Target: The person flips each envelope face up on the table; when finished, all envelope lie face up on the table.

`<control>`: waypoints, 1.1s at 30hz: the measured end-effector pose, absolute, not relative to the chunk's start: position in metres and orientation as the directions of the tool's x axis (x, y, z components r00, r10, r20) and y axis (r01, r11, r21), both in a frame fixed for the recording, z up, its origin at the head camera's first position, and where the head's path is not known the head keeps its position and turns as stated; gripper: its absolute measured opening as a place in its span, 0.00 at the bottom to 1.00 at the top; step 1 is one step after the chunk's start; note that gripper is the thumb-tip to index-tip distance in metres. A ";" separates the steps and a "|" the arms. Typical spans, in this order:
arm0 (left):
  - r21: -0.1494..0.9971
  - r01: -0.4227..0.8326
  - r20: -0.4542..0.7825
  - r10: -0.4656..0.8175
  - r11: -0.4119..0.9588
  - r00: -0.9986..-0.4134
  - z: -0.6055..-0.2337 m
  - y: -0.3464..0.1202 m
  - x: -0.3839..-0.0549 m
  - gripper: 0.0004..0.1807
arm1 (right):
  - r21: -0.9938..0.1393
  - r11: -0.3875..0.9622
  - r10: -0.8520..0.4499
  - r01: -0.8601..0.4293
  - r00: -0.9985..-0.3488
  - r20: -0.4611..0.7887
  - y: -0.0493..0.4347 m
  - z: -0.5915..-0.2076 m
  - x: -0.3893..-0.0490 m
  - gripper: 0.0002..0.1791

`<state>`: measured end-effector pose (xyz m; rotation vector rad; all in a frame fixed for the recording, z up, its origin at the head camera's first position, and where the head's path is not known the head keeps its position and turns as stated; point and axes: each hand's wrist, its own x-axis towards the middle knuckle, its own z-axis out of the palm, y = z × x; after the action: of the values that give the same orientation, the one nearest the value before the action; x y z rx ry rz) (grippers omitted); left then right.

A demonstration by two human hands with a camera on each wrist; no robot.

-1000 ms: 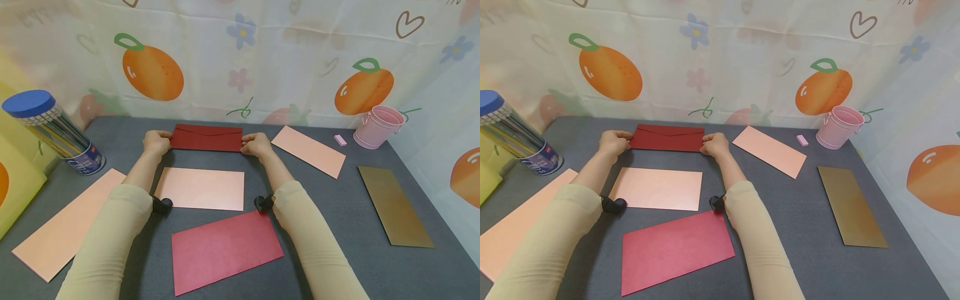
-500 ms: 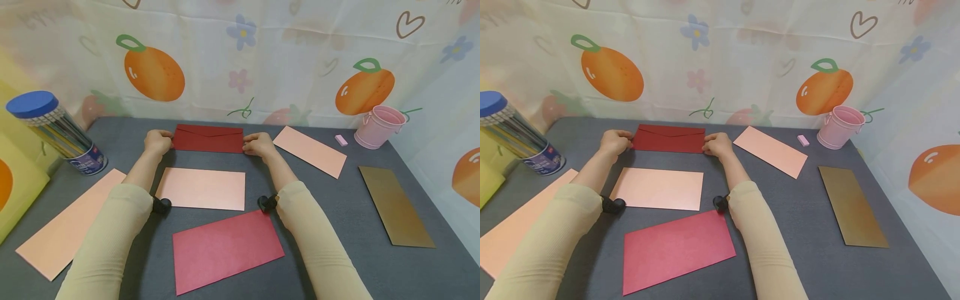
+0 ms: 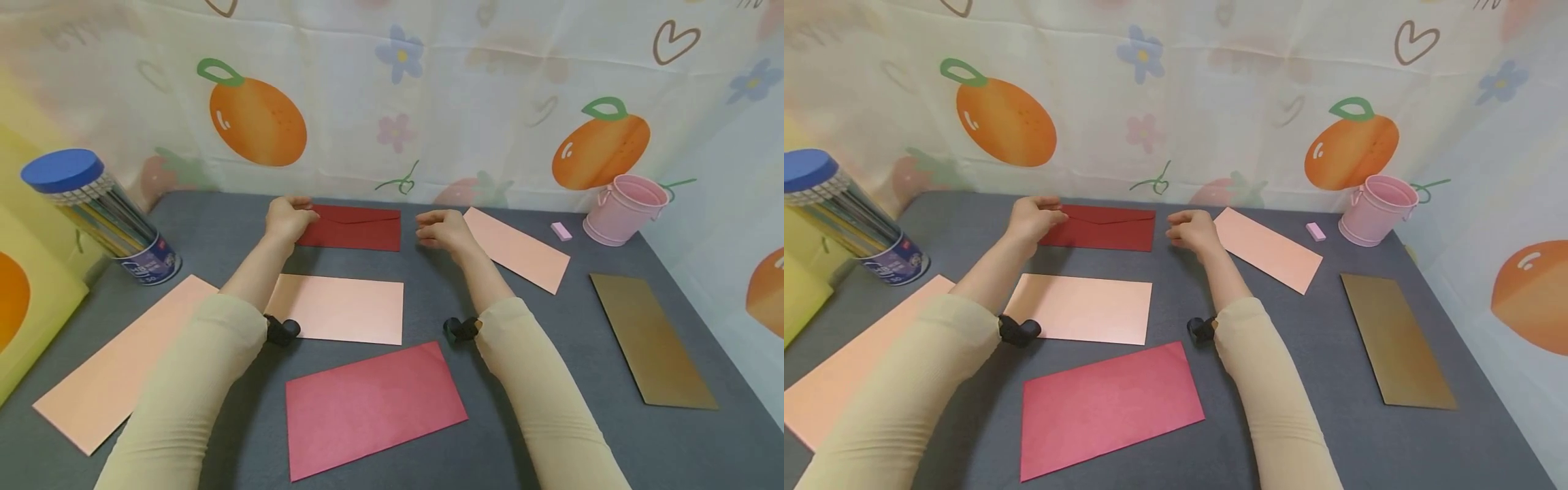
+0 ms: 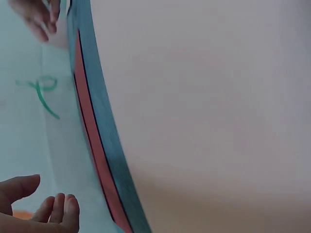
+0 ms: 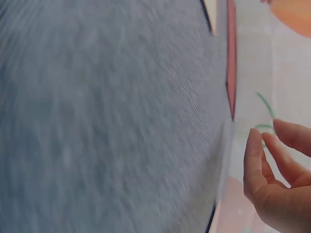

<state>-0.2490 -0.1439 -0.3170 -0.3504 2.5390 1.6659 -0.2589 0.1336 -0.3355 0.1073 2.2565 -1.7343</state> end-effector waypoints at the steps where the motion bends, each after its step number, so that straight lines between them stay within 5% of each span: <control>1: 0.900 -0.225 -0.191 -0.126 0.372 -0.973 -0.315 -0.138 -0.248 0.29 | -0.936 0.269 -0.122 0.229 -0.955 -0.269 0.136 -0.334 -0.259 0.26; 10: 0.957 -0.153 -0.174 0.064 0.247 -0.983 -0.306 -0.089 -0.248 0.29 | -0.948 0.266 -0.144 0.177 -0.965 -0.220 0.166 -0.321 -0.251 0.26; 19: 0.975 -0.190 -0.204 0.124 0.118 -0.971 -0.307 -0.044 -0.248 0.29 | -0.945 0.291 -0.131 0.150 -0.972 -0.194 0.197 -0.315 -0.238 0.27; 33: 0.968 -0.164 -0.203 0.203 0.192 -0.958 -0.319 0.019 -0.239 0.28 | -0.886 0.435 -0.023 0.159 -0.982 -0.188 0.274 -0.314 -0.211 0.28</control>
<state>-0.2393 0.0186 -0.3187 0.0373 2.1857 1.8310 -0.2113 0.2740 -0.3139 0.1206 2.5117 -1.5793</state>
